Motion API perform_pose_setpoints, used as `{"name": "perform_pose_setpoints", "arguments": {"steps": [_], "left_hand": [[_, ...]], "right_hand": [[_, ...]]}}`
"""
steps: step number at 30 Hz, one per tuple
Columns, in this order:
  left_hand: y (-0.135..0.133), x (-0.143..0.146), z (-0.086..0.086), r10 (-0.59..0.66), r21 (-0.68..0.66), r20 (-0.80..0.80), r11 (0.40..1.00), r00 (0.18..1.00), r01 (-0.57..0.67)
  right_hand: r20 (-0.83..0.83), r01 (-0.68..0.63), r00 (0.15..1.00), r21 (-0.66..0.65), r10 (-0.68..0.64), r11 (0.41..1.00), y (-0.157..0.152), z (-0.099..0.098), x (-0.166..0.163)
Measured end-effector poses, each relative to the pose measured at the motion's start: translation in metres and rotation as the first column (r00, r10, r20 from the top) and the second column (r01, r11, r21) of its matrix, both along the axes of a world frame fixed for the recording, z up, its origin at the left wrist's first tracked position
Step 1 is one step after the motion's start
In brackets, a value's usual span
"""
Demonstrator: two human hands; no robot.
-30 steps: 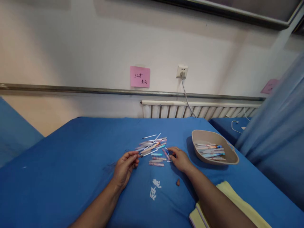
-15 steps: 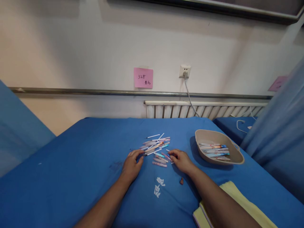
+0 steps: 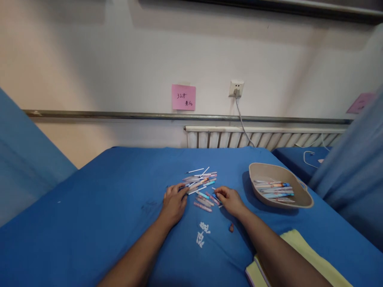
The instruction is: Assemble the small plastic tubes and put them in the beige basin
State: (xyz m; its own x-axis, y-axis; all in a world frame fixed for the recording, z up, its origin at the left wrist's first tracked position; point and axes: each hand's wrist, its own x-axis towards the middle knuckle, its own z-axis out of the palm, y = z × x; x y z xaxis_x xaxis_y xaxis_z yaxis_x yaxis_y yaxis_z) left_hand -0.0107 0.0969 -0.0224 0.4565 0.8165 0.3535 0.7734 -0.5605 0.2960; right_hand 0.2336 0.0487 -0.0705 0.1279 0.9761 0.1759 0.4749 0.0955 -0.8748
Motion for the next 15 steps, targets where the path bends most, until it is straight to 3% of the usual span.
{"name": "perform_pose_setpoints", "arguments": {"steps": [8, 11, 15], "left_hand": [[0.0, -0.002, 0.0, -0.123, -0.049, 0.108, 0.991, 0.987, 0.129], [0.006, -0.006, -0.002, -0.035, -0.044, 0.169, 0.998, 0.985, 0.043], [0.014, -0.01, -0.004, 0.05, -0.065, 0.16, 0.997, 0.986, -0.04]], "right_hand": [[0.087, 0.03, 0.996, 0.083, -0.037, 0.996, -0.001, 0.008, -0.006], [0.273, -0.053, 0.962, 0.19, -0.001, 0.98, 0.003, 0.017, -0.015], [0.462, -0.196, 0.882, 0.17, 0.098, 0.966, 0.014, 0.03, -0.032]]}}
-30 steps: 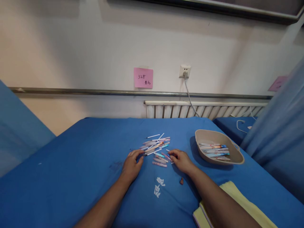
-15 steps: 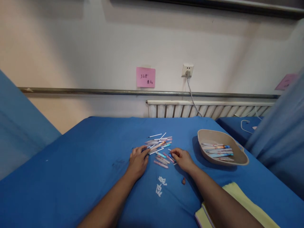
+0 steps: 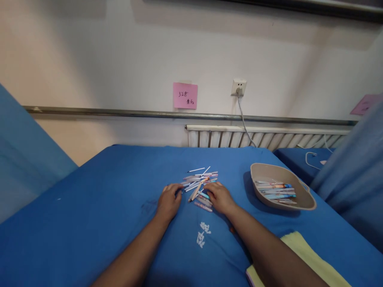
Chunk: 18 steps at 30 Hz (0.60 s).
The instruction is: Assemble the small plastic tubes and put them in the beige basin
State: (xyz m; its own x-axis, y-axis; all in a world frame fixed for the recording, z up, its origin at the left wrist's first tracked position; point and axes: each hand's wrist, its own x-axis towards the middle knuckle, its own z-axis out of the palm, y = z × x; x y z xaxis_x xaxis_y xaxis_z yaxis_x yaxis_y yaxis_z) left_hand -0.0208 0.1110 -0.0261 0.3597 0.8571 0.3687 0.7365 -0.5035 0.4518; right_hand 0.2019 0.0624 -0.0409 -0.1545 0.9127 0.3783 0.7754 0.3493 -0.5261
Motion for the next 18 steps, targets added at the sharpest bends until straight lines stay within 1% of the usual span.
{"name": "perform_pose_setpoints", "arguments": {"steps": [4, 9, 14, 18], "left_hand": [[0.001, 0.0, -0.001, -0.017, -0.014, -0.052, 1.0, 0.999, 0.016], [-0.003, 0.001, 0.0, -0.034, -0.022, -0.086, 0.999, 0.996, 0.033], [-0.005, 0.0, 0.003, -0.056, -0.038, -0.073, 0.998, 0.996, 0.053], [-0.005, 0.001, 0.005, -0.049, -0.045, -0.032, 0.998, 0.998, 0.047]], "right_hand": [[0.137, -0.051, 0.989, -0.057, 0.059, 0.997, 0.007, 0.013, -0.009], [0.284, -0.081, 0.952, -0.115, 0.111, 0.99, 0.002, 0.022, -0.005], [0.407, -0.089, 0.904, -0.118, 0.13, 0.989, -0.007, 0.029, -0.001], [0.465, -0.139, 0.865, -0.136, 0.187, 0.981, -0.013, 0.035, -0.001]]}}
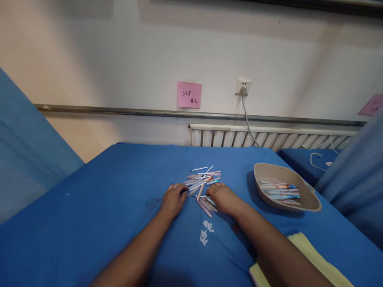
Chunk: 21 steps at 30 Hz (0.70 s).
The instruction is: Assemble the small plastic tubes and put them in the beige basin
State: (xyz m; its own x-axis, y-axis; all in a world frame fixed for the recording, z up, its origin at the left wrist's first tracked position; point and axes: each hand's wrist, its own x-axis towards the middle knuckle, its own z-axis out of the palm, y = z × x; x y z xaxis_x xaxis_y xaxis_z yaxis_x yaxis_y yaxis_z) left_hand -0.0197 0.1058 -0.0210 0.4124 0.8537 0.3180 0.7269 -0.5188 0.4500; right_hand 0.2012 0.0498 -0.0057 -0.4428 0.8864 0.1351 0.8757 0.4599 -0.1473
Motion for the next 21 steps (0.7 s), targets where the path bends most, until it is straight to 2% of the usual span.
{"name": "perform_pose_setpoints", "arguments": {"steps": [4, 6, 9, 11, 13, 17, 21], "left_hand": [[-0.005, 0.002, 0.003, -0.021, 0.008, 0.052, 1.0, 0.998, 0.02], [-0.01, 0.004, 0.006, -0.078, 0.011, 0.076, 0.997, 0.994, 0.077], [-0.022, 0.008, 0.014, -0.268, -0.001, 0.104, 0.963, 0.958, 0.27], [-0.03, 0.011, 0.02, -0.409, -0.03, 0.081, 0.91, 0.909, 0.413], [-0.037, 0.015, 0.026, -0.489, -0.067, 0.019, 0.87, 0.872, 0.489], [-0.044, 0.019, 0.03, -0.507, -0.078, -0.057, 0.861, 0.86, 0.503], [-0.044, 0.02, 0.028, -0.503, -0.064, -0.052, 0.864, 0.863, 0.5]], "right_hand": [[0.009, -0.01, 1.0, -0.021, 0.01, 1.0, -0.004, 0.001, 0.002], [-0.011, 0.009, 1.0, -0.043, -0.009, 0.999, -0.004, 0.001, 0.005], [-0.03, 0.039, 0.999, -0.058, -0.041, 0.998, -0.006, 0.003, 0.012], [-0.045, 0.06, 0.997, -0.042, -0.061, 0.997, -0.008, 0.007, 0.018], [-0.084, 0.097, 0.992, -0.026, -0.099, 0.995, -0.013, 0.011, 0.025], [-0.233, 0.227, 0.945, -0.04, -0.23, 0.973, -0.03, 0.012, 0.037], [-0.5, 0.317, 0.808, -0.075, -0.311, 0.945, -0.045, -0.001, 0.037]]}}
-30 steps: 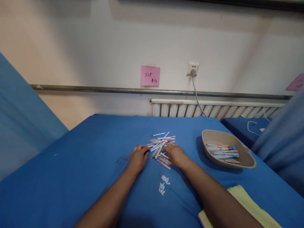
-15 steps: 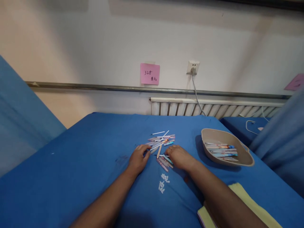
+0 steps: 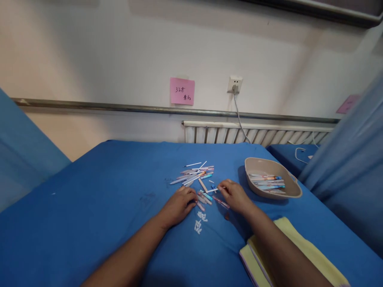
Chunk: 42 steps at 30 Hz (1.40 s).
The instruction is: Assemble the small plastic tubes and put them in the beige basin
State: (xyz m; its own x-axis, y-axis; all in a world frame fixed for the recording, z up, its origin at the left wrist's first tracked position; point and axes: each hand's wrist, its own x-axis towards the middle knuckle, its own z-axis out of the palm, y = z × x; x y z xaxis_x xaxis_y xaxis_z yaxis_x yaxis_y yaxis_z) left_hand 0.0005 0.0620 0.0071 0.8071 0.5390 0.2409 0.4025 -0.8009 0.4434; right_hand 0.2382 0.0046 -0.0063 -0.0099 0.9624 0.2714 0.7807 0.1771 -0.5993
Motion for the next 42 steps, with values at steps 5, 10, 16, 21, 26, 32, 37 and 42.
{"name": "perform_pose_setpoints", "arguments": {"steps": [5, 10, 16, 21, 26, 32, 37, 42], "left_hand": [[0.0, -0.001, 0.001, 0.028, -0.043, -0.001, 0.999, 1.0, -0.028], [0.002, -0.003, 0.001, 0.117, -0.054, 0.01, 0.992, 0.993, -0.117], [0.013, -0.006, -0.008, 0.216, -0.016, 0.067, 0.976, 0.974, -0.215], [0.012, -0.003, -0.01, 0.061, -0.019, 0.007, 0.998, 0.998, -0.061], [0.005, 0.002, -0.011, 0.098, -0.032, -0.033, 0.995, 0.995, -0.099], [0.003, 0.004, -0.009, 0.174, -0.064, -0.073, 0.982, 0.982, -0.179], [0.002, 0.002, 0.001, 0.116, -0.126, -0.115, 0.983, 0.987, -0.13], [-0.004, 0.003, 0.005, 0.079, -0.124, -0.181, 0.987, 0.98, -0.103]], "right_hand": [[-0.615, 0.077, 0.779, -0.1, -0.122, 0.992, 0.002, -0.018, -0.007], [-0.789, 0.065, 0.597, -0.132, -0.145, 0.989, 0.011, -0.02, 0.0], [-0.877, 0.069, 0.45, -0.154, -0.168, 0.986, 0.014, -0.022, 0.01], [-0.894, 0.066, 0.421, -0.14, -0.155, 0.988, 0.015, -0.023, 0.005], [-0.886, 0.049, 0.442, -0.134, -0.142, 0.99, 0.014, -0.024, -0.001], [-0.868, 0.046, 0.474, -0.144, -0.148, 0.989, 0.014, -0.024, -0.003], [-0.871, 0.048, 0.471, -0.133, -0.14, 0.99, 0.013, -0.022, -0.004], [-0.88, 0.059, 0.452, -0.131, -0.143, 0.99, 0.014, -0.021, -0.003]]}}
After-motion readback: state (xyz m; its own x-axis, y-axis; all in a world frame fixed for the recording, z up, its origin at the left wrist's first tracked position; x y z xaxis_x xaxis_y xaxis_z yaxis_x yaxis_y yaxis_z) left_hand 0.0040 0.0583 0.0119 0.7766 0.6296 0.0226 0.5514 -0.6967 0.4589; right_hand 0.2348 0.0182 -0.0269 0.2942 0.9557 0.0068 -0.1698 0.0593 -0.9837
